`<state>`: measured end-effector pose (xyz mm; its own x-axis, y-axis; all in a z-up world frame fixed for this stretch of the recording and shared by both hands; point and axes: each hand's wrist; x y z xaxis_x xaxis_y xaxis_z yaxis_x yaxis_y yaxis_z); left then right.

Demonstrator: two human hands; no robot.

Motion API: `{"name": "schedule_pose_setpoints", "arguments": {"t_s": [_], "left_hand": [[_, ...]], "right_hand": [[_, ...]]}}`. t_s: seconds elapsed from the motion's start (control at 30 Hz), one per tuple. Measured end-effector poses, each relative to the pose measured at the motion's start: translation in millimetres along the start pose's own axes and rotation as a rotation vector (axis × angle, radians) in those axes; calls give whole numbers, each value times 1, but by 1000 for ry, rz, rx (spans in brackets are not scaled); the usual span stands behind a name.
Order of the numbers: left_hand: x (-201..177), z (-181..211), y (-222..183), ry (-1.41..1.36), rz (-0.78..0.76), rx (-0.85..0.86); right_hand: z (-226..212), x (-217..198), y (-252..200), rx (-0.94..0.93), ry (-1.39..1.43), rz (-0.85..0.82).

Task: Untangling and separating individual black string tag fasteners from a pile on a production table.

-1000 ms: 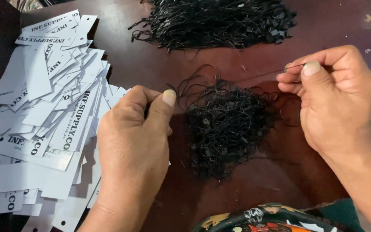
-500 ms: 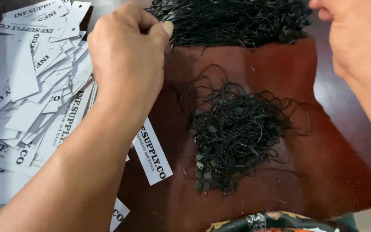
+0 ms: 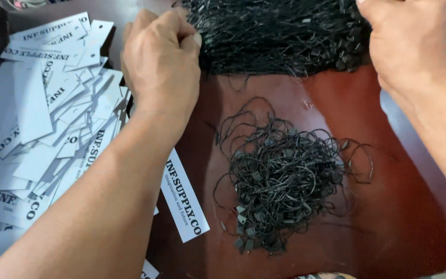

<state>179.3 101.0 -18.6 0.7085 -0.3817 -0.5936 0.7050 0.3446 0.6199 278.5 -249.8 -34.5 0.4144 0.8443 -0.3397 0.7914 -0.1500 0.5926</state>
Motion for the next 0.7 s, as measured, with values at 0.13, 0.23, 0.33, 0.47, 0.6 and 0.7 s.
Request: {"name": "schedule_pose_setpoints", "arguments": {"t_s": [0.13, 0.23, 0.33, 0.47, 0.6, 0.7], "left_hand": [[3, 2, -1, 20, -30, -38], [-3, 11, 0, 57, -6, -6], [-10, 22, -1, 81, -137, -180], [-9, 17, -9, 59, -120, -160], [-29, 15, -12, -30, -51, -110], [-80, 39, -28, -23, -91, -210]], "right_hand": [[-38, 11, -18, -3, 12, 30], [-48, 8, -18, -120, -151, -15], [-55, 7, -15, -89, -105, -21], [-54, 1, -19, -191, -130, -41], [-68, -22, -30, -236, -171, -37], [-113, -63, -64, -94, -289, -91]]}}
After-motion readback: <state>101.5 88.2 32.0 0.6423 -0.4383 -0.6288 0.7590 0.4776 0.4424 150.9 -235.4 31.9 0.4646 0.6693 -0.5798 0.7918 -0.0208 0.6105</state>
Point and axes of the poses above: each hand's wrist, its own y-axis towards the middle knuckle, its own x-axis out of the palm, z = x × y, and after that the axes turned 10 degrees about z, right-handed
